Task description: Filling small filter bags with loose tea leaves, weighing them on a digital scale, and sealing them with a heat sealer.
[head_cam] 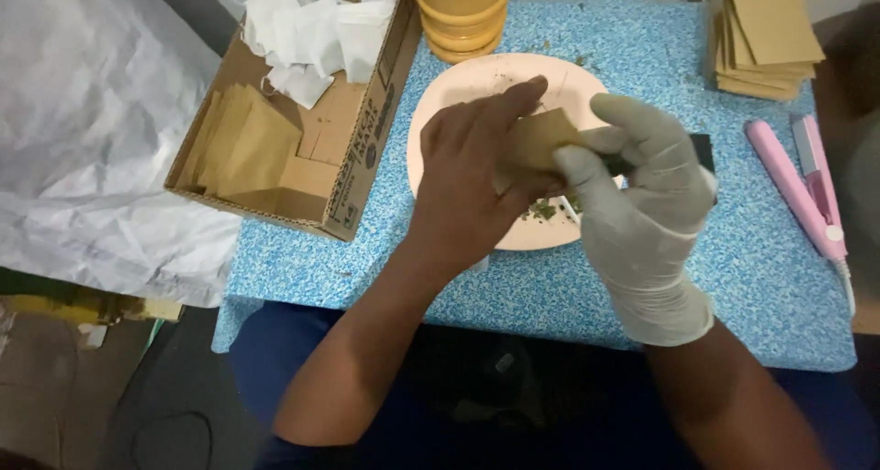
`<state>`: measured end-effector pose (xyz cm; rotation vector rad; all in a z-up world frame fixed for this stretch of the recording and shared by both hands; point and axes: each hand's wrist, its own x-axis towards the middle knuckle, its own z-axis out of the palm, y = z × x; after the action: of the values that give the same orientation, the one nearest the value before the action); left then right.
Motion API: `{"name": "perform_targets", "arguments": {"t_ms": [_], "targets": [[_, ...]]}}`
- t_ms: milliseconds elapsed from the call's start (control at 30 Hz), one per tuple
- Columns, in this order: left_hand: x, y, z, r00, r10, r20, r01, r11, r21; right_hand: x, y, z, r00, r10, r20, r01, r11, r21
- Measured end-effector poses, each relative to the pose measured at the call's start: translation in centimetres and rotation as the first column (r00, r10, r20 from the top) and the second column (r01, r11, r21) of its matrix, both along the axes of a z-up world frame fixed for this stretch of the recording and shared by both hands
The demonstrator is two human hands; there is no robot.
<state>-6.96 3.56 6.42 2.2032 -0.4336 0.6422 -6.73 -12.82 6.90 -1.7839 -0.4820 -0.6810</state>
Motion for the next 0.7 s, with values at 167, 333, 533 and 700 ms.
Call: {"name": "perform_targets", "arguments": {"t_ms": [167,333,533,700], "targets": [[-0.1,1.2,0.0,0.994,-0.092,0.060,0.096,0.994,-0.061,0.0,0.2,-0.3,1.000,0.015,-0.006,-0.015,0.999,0.046],[-0.1,1.8,-0.8,0.979,-0.150,0.142,0.149,0.989,0.016,-0.6,0.8,0.2,1.000,0.023,-0.021,-0.022,0.996,0.084],[-0.4,0.9,-1.6,0.988,-0.049,0.146,0.020,0.981,0.191,-0.7,0.8,0.0,0.999,-0.047,0.023,0.047,0.999,0.007],[-0.1,0.5,-1.0,0.989,0.027,0.142,-0.072,0.945,0.319,-0.2,0.6,0.0,0.994,-0.023,0.111,0.031,0.997,-0.074]]}}
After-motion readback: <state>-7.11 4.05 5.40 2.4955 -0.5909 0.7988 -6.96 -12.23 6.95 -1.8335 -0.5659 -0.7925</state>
